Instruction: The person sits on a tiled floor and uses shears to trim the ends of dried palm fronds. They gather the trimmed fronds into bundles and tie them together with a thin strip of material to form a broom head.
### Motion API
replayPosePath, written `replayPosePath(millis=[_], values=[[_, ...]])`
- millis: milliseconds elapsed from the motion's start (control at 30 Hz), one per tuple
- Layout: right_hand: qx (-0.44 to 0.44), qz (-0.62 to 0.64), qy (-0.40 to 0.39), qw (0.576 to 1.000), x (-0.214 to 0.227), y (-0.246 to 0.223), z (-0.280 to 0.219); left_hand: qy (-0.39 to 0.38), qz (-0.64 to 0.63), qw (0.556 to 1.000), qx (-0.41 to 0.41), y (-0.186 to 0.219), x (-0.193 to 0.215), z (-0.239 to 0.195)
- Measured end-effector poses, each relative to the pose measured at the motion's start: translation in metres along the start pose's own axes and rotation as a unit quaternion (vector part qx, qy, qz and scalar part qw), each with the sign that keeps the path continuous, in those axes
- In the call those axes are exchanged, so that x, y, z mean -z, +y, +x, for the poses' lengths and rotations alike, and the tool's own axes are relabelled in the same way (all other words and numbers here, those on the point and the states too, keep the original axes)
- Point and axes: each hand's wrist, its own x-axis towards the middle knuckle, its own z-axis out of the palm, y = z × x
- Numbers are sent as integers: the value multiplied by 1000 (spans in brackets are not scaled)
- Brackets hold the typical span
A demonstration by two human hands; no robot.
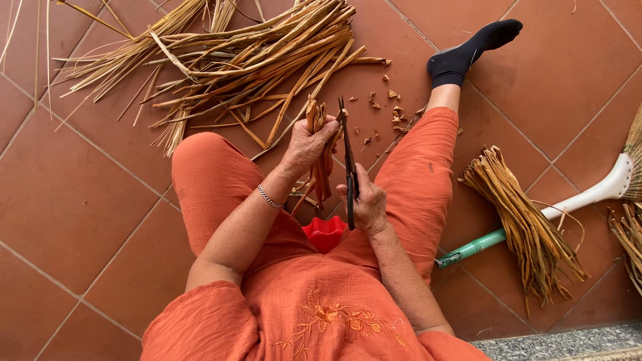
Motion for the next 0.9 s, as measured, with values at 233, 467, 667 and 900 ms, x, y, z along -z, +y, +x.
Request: replayPosePath(millis=[233, 467, 667, 900], values=[[30, -26, 23, 999, -13, 18, -8, -9, -17, 1000, 20, -1, 0, 1], [-273, 395, 34, 876, -19, 56, 2, 83, 37, 995, 40, -3, 15, 15], [-301, 464, 80, 829, -4, 66, 12, 163, 249, 952, -75, -16, 43, 60], [-213, 453, 92, 861, 11, 57, 27, 114, 417, 898, 81, -71, 41, 154]])
